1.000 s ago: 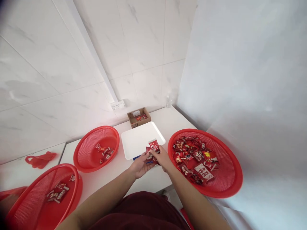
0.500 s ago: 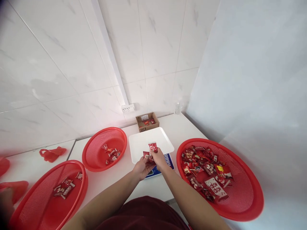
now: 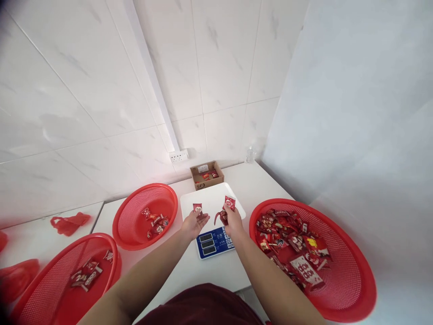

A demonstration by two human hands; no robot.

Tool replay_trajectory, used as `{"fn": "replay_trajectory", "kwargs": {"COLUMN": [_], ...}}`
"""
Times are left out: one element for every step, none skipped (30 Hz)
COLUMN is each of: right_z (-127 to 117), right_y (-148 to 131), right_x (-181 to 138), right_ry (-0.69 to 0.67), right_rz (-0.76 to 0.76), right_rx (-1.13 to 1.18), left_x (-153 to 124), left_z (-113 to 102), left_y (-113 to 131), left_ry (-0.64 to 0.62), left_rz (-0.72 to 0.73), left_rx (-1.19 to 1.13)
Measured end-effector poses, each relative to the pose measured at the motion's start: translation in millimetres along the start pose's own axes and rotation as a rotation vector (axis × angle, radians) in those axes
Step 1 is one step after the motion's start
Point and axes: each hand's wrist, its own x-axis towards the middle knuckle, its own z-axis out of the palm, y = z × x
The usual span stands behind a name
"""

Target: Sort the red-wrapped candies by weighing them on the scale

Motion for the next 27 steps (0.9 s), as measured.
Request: {"fn": "replay_trajectory", "kwargs": {"right_z": [-0.6, -0.9, -0.8, -0.6, -0.4, -0.2, -0.2, -0.4, -0.9, -1.5, -2.3, -3.1, -3.8, -4.3, -4.5, -4.4, -4.1, -3.5, -2.9, -2.5, -2.3, -2.5, -3.0, -3.8, -4.7, -5.5, -6.3], "right_y": [-0.3, -0.2, 0.3, 1.0, 1.9, 2.7, 3.4, 3.9, 4.2, 4.2, 4.0, 3.6, 3.1, 2.5, 2.0, 1.6, 1.3, 1.2, 1.2, 1.3, 1.6, 2.0, 2.7, 3.5, 4.7, 6.0, 7.6], "right_x": [1.1, 1.9, 2.4, 2.7, 2.9, 3.0, 3.2, 3.5, 4.1, 4.9, 6.0, 7.2, 8.4, 9.7, 10.7, 11.6, 12.3, 12.9, 13.5, 14.2, 15.1, 16.2, 17.6, 19.3, 21.0, 22.9, 24.7], "right_ry": [0.004, 0.006, 0.007, 0.007, 0.005, 0.001, -0.003, -0.008, -0.013, -0.019, -0.023, -0.026, -0.026, -0.025, -0.022, -0.022, -0.024, -0.029, -0.036, -0.047, -0.060, -0.069, -0.072, -0.069, -0.059, -0.046, -0.033], "right_rz": [0.015, 0.024, 0.028, 0.029, 0.028, 0.026, 0.024, 0.023, 0.021, 0.018, 0.015, 0.011, 0.008, 0.004, 0.002, -0.002, -0.006, -0.009, -0.013, -0.017, -0.024, -0.033, -0.044, -0.056, -0.065, -0.068, -0.067], "right_rx": [0.009, 0.016, 0.020, 0.020, 0.018, 0.015, 0.010, 0.005, 0.000, -0.005, -0.011, -0.017, -0.024, -0.030, -0.034, -0.040, -0.046, -0.052, -0.058, -0.063, -0.068, -0.073, -0.077, -0.082, -0.086, -0.091, -0.096], "left_x": [0.7, 0.8, 0.4, -0.1, -0.5, -0.6, -0.3, 0.4, 1.5, 2.8, 4.2, 5.5, 6.8, 7.9, 8.9, 9.8, 10.8, 11.7, 12.8, 14.0, 15.2, 16.5, 17.9, 19.3, 20.7, 22.1, 23.5], "left_z": [2.2, 4.3, 6.4, 8.2, 9.7, 10.9, 11.7, 12.1, 12.2, 12.0, 11.7, 11.6, 11.7, 12.3, 13.3, 14.8, 16.6, 18.5, 20.4, 22.1, 23.5, 24.6, 25.4, 25.9, 26.4, 27.0, 27.7], "left_y": [0.4, -0.2, -1.6, -3.6, -5.7, -7.7, -9.2, -9.8, -9.6, -8.3, -6.2, -3.6, -0.9, 1.4, 3.2, 4.0, 4.1, 3.6, 2.8, 2.3, 2.4, 3.4, 5.4, 8.2, 11.5, 15.1, 18.4], "left_ry": [-0.021, -0.046, -0.077, -0.111, -0.146, -0.178, -0.203, -0.220, -0.227, -0.229, -0.231, -0.237, -0.245, -0.259, -0.276, -0.295, -0.310, -0.318, -0.318, -0.312, -0.303, -0.294, -0.288, -0.284, -0.285, -0.288, -0.295], "left_rz": [-0.018, -0.037, -0.054, -0.068, -0.080, -0.090, -0.096, -0.097, -0.090, -0.078, -0.065, -0.055, -0.053, -0.057, -0.065, -0.074, -0.084, -0.097, -0.109, -0.118, -0.120, -0.113, -0.094, -0.066, -0.032, 0.001, 0.034], "left_rx": [0.027, 0.060, 0.101, 0.148, 0.198, 0.247, 0.290, 0.323, 0.342, 0.357, 0.369, 0.381, 0.392, 0.399, 0.400, 0.398, 0.397, 0.399, 0.407, 0.421, 0.439, 0.457, 0.476, 0.498, 0.524, 0.556, 0.591]}}
